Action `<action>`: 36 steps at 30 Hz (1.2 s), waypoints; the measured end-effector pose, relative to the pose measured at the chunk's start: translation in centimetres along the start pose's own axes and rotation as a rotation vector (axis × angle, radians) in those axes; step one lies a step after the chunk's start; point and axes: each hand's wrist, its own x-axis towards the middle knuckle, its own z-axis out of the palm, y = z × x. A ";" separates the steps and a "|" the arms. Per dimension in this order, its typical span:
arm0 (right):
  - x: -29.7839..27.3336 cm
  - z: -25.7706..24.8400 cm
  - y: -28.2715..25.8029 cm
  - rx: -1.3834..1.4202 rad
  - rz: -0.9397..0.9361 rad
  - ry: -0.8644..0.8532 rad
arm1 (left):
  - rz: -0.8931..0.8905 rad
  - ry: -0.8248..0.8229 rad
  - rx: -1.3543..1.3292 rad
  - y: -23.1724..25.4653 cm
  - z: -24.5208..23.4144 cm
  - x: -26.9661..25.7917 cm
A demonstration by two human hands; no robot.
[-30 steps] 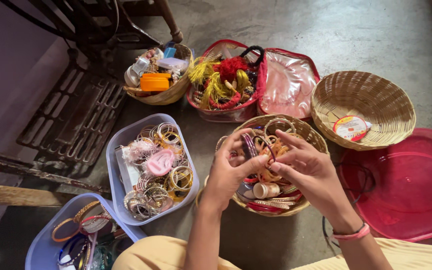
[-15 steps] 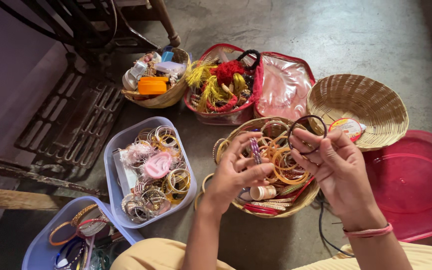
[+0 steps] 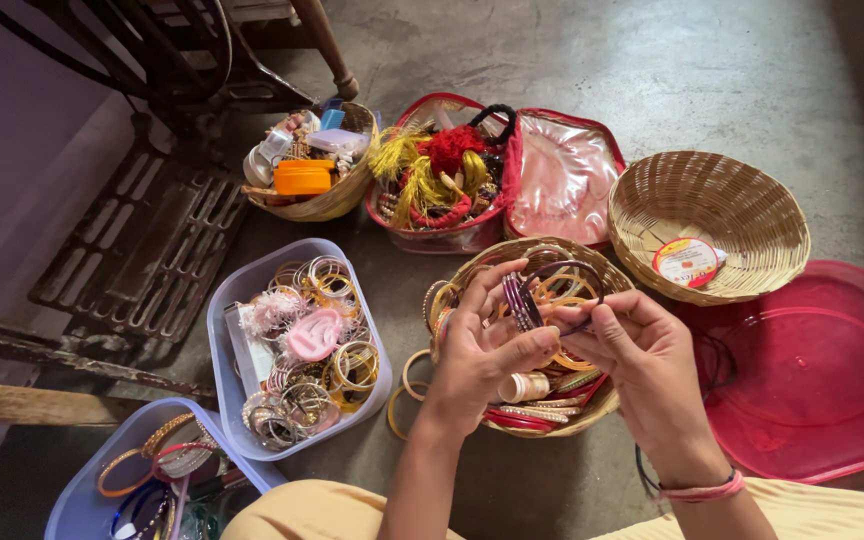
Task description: The person sits on the floor and sorts bangles from a woven basket into a red tray and a smaller basket. They pick up individual bangles, inspect them, and place them into designated containers.
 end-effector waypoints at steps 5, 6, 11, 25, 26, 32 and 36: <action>-1.4 1.4 -0.8 -0.392 -0.207 0.047 | -0.006 0.040 0.009 0.0 0.0 -0.1; -1.6 1.7 -0.8 -0.462 -0.261 0.019 | -0.018 0.032 0.008 0.0 0.1 -0.1; -2.4 2.6 -1.8 -0.867 -0.230 -0.044 | -0.059 -0.003 0.007 0.0 -0.2 -0.4; -1.2 1.7 -2.4 -0.936 -0.587 -0.326 | -0.094 -0.055 0.056 -0.8 -1.3 0.0; -1.2 1.8 -2.8 -0.982 -0.598 -0.367 | -0.100 -0.074 0.057 -0.8 -1.3 0.0; -1.2 2.2 -2.9 -0.999 -0.509 -0.500 | -0.257 -0.075 0.025 -0.9 -1.2 -0.5; -1.0 2.2 -3.1 -0.935 -0.340 -0.472 | -0.230 -0.110 0.133 -0.6 -1.0 -0.8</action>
